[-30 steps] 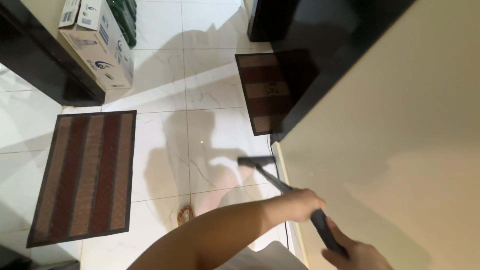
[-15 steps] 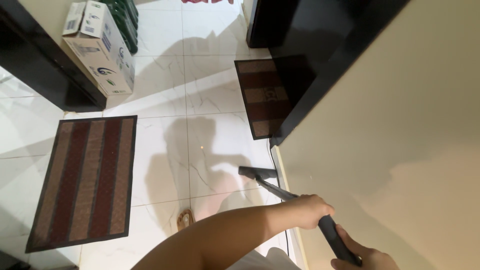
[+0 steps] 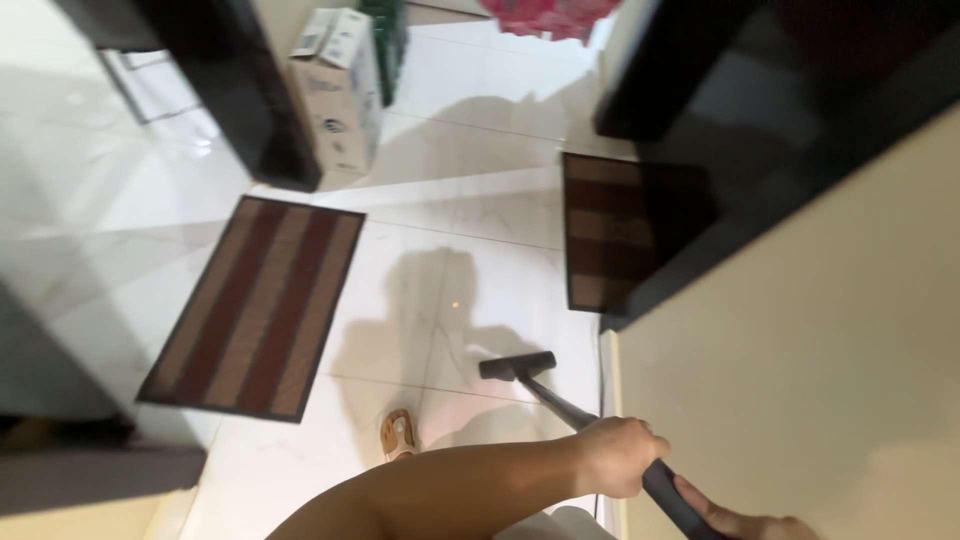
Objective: Vacuuming the floor and floor mats in a hallway and entryway.
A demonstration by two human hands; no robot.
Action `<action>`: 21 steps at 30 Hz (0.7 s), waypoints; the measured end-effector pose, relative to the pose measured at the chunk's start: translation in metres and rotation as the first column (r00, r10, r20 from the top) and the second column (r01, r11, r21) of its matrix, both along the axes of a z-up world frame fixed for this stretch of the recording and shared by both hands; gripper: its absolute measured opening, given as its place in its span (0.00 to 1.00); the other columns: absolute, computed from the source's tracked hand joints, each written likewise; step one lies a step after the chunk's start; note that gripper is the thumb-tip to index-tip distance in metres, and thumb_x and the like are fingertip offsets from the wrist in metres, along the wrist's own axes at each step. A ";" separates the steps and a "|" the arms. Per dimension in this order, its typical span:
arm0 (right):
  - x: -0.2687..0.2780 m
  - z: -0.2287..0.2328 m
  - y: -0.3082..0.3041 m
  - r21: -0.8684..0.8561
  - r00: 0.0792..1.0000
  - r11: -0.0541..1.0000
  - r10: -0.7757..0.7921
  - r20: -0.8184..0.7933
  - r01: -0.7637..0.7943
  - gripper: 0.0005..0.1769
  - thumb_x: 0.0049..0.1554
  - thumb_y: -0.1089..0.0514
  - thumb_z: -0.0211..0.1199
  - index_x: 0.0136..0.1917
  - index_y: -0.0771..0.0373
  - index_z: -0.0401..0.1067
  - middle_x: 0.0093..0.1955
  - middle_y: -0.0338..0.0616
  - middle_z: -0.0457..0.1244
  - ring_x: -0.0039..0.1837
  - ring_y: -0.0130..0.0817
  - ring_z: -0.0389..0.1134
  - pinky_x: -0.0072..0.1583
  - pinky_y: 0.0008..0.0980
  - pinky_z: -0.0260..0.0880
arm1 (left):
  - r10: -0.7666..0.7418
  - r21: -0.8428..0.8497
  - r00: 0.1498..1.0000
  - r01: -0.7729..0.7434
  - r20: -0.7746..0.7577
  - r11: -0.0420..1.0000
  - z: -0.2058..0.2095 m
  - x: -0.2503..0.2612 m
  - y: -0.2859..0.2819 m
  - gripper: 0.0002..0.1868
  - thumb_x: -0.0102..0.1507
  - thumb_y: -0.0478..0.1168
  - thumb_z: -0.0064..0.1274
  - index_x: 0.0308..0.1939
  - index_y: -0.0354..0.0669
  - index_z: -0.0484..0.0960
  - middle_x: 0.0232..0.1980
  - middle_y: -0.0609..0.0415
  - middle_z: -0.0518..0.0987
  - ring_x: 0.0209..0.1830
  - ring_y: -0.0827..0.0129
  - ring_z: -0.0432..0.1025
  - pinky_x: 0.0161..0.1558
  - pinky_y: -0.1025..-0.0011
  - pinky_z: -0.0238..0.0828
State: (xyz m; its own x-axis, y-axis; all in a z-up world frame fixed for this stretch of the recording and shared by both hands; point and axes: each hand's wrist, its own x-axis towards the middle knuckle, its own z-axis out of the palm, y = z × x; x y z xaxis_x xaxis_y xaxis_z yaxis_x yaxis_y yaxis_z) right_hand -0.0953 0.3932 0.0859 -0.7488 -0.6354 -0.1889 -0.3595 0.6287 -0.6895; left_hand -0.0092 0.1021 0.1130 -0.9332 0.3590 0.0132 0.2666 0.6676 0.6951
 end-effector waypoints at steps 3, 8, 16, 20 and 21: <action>-0.012 0.037 -0.056 0.214 0.725 0.882 0.467 -0.506 -0.419 0.30 0.48 0.44 0.71 0.65 0.35 0.77 0.73 0.35 0.64 0.76 0.33 0.56 0.77 0.31 0.45 | 0.067 0.023 0.996 -0.069 0.060 0.997 0.001 0.004 -0.027 0.17 0.52 0.29 0.56 0.45 0.39 0.81 0.45 0.38 0.80 0.50 0.45 0.77 0.52 0.56 0.75; 0.020 0.139 -0.207 0.622 0.858 0.693 0.509 -0.067 -0.363 0.40 0.50 0.38 0.73 0.74 0.29 0.66 0.68 0.43 0.65 0.73 0.37 0.63 0.75 0.30 0.55 | 0.284 0.035 0.958 -0.285 0.032 0.958 -0.036 0.009 -0.085 0.15 0.54 0.31 0.57 0.45 0.40 0.80 0.46 0.41 0.79 0.51 0.47 0.76 0.52 0.56 0.75; 0.052 0.108 -0.328 0.729 0.901 0.547 0.363 0.238 -0.413 0.52 0.55 0.48 0.65 0.84 0.33 0.38 0.47 0.57 0.70 0.55 0.47 0.73 0.65 0.40 0.70 | 0.565 -0.026 0.824 -0.566 -0.041 0.824 -0.107 0.024 -0.185 0.17 0.56 0.25 0.54 0.47 0.43 0.79 0.54 0.45 0.78 0.57 0.46 0.75 0.56 0.56 0.74; 0.040 0.131 -0.354 0.731 0.848 0.475 0.454 0.273 -0.490 0.51 0.55 0.49 0.66 0.83 0.31 0.40 0.42 0.52 0.69 0.49 0.41 0.74 0.62 0.39 0.72 | 0.617 -0.117 0.773 -0.606 0.144 0.787 -0.044 0.048 -0.201 0.21 0.54 0.27 0.57 0.51 0.43 0.77 0.57 0.45 0.75 0.56 0.44 0.73 0.53 0.54 0.74; 0.038 0.143 -0.361 0.747 0.826 0.421 0.477 0.300 -0.514 0.51 0.55 0.48 0.67 0.83 0.30 0.42 0.40 0.51 0.70 0.46 0.39 0.75 0.60 0.37 0.73 | 0.623 -0.102 0.768 -0.615 0.149 0.782 -0.030 0.054 -0.203 0.21 0.54 0.28 0.58 0.52 0.42 0.77 0.57 0.44 0.74 0.55 0.44 0.73 0.52 0.54 0.73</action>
State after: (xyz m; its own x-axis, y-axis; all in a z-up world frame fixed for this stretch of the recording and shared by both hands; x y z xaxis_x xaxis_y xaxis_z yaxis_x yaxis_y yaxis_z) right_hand -0.0576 0.0318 0.2290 -0.3352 -0.4791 -0.8112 -0.7793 0.6248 -0.0470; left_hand 0.0450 -0.1008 0.0833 -0.9396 -0.3013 -0.1625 -0.3311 0.6792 0.6551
